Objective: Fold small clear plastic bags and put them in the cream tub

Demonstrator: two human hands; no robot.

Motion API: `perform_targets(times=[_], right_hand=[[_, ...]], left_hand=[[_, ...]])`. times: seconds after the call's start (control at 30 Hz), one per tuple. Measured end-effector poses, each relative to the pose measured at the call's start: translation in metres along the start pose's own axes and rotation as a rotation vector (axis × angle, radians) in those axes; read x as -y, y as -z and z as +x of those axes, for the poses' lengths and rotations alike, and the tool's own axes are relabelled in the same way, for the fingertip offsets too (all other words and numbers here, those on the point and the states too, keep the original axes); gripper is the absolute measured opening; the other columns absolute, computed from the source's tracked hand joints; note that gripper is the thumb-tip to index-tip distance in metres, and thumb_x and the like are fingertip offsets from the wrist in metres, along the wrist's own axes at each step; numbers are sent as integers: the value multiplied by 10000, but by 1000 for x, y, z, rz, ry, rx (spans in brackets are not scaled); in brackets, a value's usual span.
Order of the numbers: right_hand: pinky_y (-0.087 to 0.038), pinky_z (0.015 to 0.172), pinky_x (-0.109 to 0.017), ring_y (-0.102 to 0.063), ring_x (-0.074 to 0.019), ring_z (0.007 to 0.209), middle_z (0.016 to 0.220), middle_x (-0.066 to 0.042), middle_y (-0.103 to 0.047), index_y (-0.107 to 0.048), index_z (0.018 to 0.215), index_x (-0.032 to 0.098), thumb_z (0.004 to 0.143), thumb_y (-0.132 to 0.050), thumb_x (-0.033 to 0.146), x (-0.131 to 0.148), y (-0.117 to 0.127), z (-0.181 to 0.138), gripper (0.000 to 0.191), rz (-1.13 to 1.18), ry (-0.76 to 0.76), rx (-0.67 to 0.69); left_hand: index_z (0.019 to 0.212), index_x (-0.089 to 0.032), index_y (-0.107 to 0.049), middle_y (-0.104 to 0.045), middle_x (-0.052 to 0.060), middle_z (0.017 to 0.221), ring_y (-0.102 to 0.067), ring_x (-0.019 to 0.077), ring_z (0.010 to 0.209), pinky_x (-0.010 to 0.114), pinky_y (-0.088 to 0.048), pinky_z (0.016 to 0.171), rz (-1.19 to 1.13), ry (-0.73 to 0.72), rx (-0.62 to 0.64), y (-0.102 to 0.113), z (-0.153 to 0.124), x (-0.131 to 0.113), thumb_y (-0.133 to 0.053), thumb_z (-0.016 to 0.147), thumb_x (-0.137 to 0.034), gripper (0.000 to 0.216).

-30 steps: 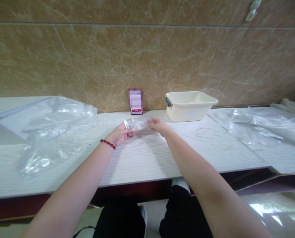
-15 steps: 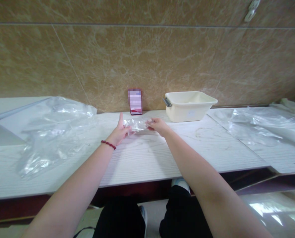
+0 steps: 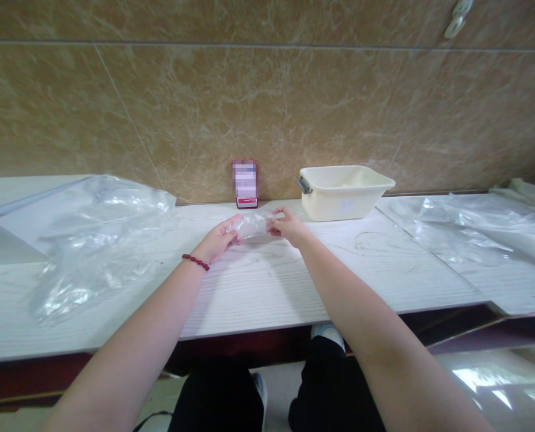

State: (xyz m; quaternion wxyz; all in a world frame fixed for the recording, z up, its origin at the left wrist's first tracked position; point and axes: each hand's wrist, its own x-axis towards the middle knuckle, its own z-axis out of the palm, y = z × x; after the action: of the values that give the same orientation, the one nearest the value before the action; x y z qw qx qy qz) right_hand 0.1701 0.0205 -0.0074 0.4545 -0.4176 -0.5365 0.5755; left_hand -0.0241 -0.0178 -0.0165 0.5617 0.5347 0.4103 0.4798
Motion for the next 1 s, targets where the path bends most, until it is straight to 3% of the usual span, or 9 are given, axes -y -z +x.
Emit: perform_targets(times=[0.07,0.13,0.3,0.4,0.57,0.73,0.83,0.9,1.0], right_hand=[[-453,494,-191,-506,-49,467,538,86,-514,-354,1087,264,677,-554,142,0,3,0,472,17,36,24],[-456,507,-190,-510,-46,485,567,79,-521,-370,1111,287,688,-534,127,-1,6,0,481,17,52,118],[-459,536,-171,-526,-38,501,580,34,-532,-548,739,150,727,-454,66,-1,8,1,127,37,-22,193],[-461,573,-163,-534,-35,509,543,26,-524,-514,616,123,728,-418,16,3,4,-2,182,69,-45,160],[-467,604,-188,-556,-50,532,548,22,-532,-477,617,136,738,-390,21,7,4,-4,189,88,-54,142],[-459,624,-251,-577,-101,605,658,-28,-583,-517,650,141,741,-335,66,9,17,5,217,-372,-62,-69],[-417,722,-268,-563,-139,775,772,-45,-607,-564,727,159,732,-394,139,11,17,3,171,-684,114,-270],[-398,743,-249,-549,-135,818,825,-32,-614,-575,826,182,745,-400,191,12,8,-1,193,-840,264,-273],[-390,747,-221,-547,-116,836,921,-29,-608,-547,964,190,795,-329,218,9,-15,-10,277,-944,359,-94]], left_hand=[[1245,-170,-313,-531,-38,568,-489,63,527,199,-386,571,3,12,8,1,0,0,-520,711,-155,572],[1241,-174,-322,-531,-34,569,-486,62,524,198,-380,568,6,31,10,3,-1,0,-527,707,-153,572],[1232,-176,-335,-525,-35,563,-474,56,531,193,-368,576,-26,83,39,4,-3,-5,-552,684,-126,592],[1230,-169,-335,-516,-39,555,-469,54,531,195,-367,579,-55,95,66,5,-6,-9,-552,678,-105,597],[1240,-145,-311,-492,-45,542,-470,54,531,190,-373,577,-89,117,84,6,-8,-14,-524,686,-80,597],[1250,-117,-285,-495,-37,531,-469,54,485,177,-357,501,100,215,28,1,-9,-13,-511,677,-70,617],[1252,-132,-284,-524,-17,542,-492,74,469,180,-342,451,293,254,24,-5,-8,-7,-511,671,-93,626],[1255,-142,-278,-542,-6,555,-502,83,464,182,-344,437,375,249,31,-9,-7,-3,-504,666,-99,633],[1244,-147,-296,-557,2,563,-498,84,444,179,-345,414,443,250,58,-12,-7,0,-484,653,-88,623]])
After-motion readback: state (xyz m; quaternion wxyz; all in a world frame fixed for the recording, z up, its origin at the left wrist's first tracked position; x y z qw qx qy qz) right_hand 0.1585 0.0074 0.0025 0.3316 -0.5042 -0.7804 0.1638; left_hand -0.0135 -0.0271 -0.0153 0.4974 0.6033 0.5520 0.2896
